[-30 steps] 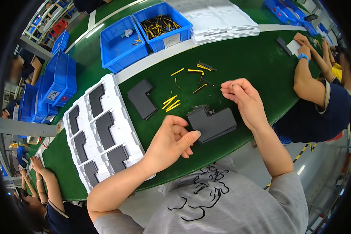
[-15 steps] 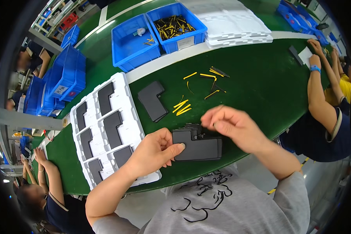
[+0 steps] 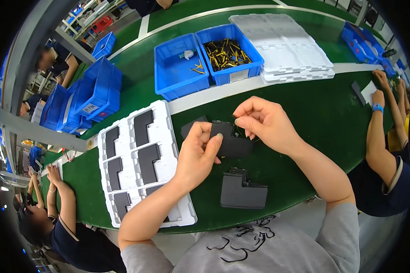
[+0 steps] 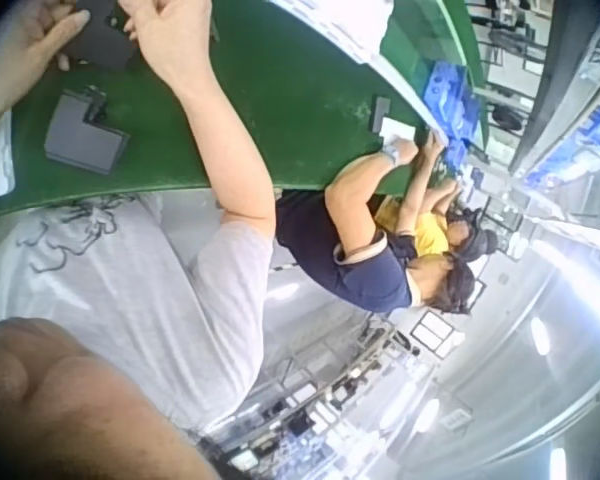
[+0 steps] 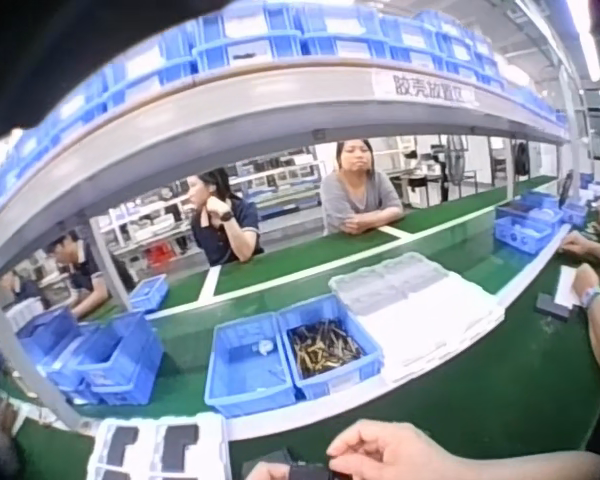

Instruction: The person inserts small yellow pins into slots on dark gray rectangular components at a green assembly table. They pick up each component, insert several pins, and place the component back into a white foam tray. Other workers are visible in the background performing similar tasks.

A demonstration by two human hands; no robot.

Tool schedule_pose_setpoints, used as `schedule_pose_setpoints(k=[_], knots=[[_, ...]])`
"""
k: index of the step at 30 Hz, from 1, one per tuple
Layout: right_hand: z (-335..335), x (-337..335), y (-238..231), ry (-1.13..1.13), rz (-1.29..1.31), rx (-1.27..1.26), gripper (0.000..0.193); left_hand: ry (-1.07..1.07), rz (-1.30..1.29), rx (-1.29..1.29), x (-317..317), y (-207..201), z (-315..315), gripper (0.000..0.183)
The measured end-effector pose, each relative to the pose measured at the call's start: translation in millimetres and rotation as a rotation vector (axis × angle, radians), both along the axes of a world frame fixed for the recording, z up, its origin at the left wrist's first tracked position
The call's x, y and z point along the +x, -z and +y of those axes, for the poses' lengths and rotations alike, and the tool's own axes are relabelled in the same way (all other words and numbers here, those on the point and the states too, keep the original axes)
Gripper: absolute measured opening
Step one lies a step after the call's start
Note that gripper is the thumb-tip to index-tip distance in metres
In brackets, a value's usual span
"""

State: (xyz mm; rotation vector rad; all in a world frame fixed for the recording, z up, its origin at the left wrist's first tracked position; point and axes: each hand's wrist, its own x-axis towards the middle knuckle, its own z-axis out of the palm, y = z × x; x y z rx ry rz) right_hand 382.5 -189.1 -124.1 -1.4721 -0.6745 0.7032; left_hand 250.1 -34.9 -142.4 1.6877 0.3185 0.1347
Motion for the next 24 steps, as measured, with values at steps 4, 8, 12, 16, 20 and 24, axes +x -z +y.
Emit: schedule_pose_setpoints(k=[4,8,12,16,20,24], knots=[[-0.1,-6.8,9.1,0.018,-0.112,0.068,0.006,0.039,0.010,0.074,-1.2,6.4,-9.3,0.015],[-0.9,-11.5,11.5,0.041,-0.150,0.006,0.007,0.038,-0.032,0.160,-0.9,7.6,-11.8,0.016],[-0.1,-13.2,13.3,0.066,-0.175,0.009,0.007,0.038,-0.018,0.179,-0.1,3.1,-14.4,0.016],[-1.0,-13.7,13.4,0.075,-0.193,0.007,0.007,0.043,-0.010,0.188,0.7,0.9,-15.0,0.016],[0.6,-12.4,15.7,0.060,-0.180,0.016,0.007,0.060,-0.030,0.148,0.8,2.5,-14.4,0.014],[5.8,-17.1,5.2,-0.008,-0.104,-0.095,0.009,-0.017,-0.221,0.394,-6.7,20.4,-10.0,0.023]])
